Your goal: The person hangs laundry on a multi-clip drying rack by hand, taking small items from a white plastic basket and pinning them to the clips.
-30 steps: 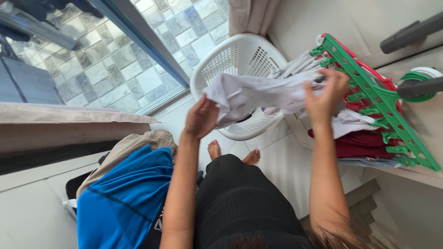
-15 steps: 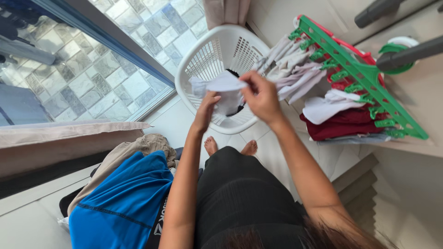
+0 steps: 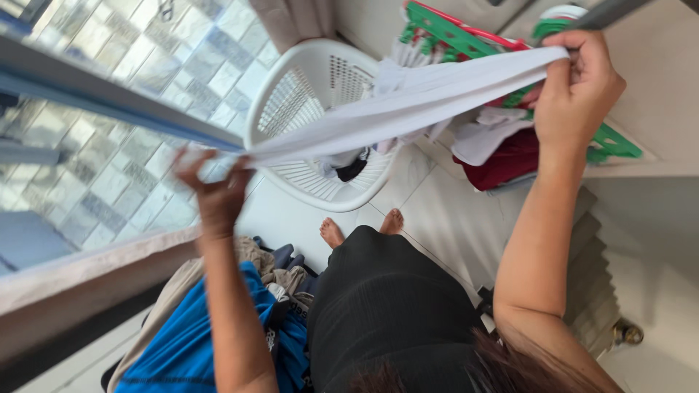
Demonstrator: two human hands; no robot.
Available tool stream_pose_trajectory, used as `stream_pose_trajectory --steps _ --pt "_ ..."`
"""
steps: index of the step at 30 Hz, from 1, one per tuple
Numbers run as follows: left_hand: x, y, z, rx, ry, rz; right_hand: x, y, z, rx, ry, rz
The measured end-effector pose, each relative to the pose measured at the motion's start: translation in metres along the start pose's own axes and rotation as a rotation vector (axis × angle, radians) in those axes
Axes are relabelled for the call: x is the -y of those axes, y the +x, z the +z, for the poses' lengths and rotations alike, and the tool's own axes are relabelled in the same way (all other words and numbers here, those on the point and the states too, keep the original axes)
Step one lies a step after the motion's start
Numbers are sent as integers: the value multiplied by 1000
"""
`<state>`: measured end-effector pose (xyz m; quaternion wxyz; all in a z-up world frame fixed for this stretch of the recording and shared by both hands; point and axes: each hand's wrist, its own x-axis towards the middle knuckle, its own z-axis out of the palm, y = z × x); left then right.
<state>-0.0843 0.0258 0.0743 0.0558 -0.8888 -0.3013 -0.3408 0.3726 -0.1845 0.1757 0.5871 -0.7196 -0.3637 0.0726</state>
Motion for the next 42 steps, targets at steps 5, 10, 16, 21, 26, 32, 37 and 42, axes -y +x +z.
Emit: stream_pose_trajectory --steps 5,10,16,21,26,32,37,42 --pt "-11 73 -47 -148 -535 -201 28 -14 -40 154 378 282" --pt "-34 72 -26 -287 -1264 -406 47 -50 -87 63 136 12" --pt "-83 53 27 177 -2242 -401 -25 -94 -124 -53 548 -146" --pt "-177 65 101 833 -1625 -394 -112 -132 -61 -87 704 598" --pt "-267 76 136 863 -1284 -209 -127 -148 -6 423 -84 41" --pt "-283 62 202 644 -1076 -274 -150 -154 -1 258 -81 333" --pt "-292 59 305 826 -265 406 -126 -160 -22 116 50 522" --pt "-302 25 432 926 1 192 -89 -192 -74 -256 83 426"
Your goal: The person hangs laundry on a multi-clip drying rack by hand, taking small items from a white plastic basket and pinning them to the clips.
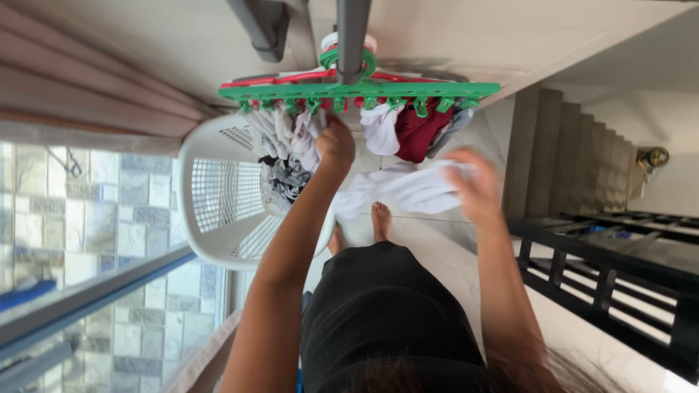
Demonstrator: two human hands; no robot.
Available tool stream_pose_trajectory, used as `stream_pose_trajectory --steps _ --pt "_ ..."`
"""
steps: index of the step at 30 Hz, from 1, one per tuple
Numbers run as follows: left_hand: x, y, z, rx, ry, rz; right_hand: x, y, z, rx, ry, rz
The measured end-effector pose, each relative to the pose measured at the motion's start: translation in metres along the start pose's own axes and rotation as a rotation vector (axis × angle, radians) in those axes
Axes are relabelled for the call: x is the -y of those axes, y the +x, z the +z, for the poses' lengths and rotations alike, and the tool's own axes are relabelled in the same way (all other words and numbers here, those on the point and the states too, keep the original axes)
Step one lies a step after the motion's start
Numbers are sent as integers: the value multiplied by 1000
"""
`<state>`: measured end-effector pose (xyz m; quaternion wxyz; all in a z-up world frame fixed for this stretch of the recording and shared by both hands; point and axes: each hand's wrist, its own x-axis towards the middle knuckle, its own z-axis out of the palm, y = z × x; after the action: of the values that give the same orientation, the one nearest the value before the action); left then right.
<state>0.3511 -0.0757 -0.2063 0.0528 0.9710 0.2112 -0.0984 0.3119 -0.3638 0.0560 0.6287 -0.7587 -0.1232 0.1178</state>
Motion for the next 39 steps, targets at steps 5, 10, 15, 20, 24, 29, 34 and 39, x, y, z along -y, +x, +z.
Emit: stream_pose_trajectory --steps 5,10,15,20,24,29,34,39 --pt "16 -32 8 -80 -176 281 15 -14 -33 -180 177 -170" --pt "57 -136 -91 -110 -598 653 12 8 1 39 -162 -84" --pt "96 -174 -113 -51 -670 682 4 23 39 32 -302 -117" --pt "103 -170 -66 223 -166 316 -8 34 57 53 -336 -51" --pt "80 -175 -67 268 -445 206 -14 29 58 90 -290 181" --pt "37 -185 -141 74 -664 332 -15 21 59 34 -370 -116" --pt "31 -184 -203 -292 -518 736 -1 19 62 3 -359 -137" --pt "30 -176 -228 -398 -527 886 18 26 62 5 -365 -167"
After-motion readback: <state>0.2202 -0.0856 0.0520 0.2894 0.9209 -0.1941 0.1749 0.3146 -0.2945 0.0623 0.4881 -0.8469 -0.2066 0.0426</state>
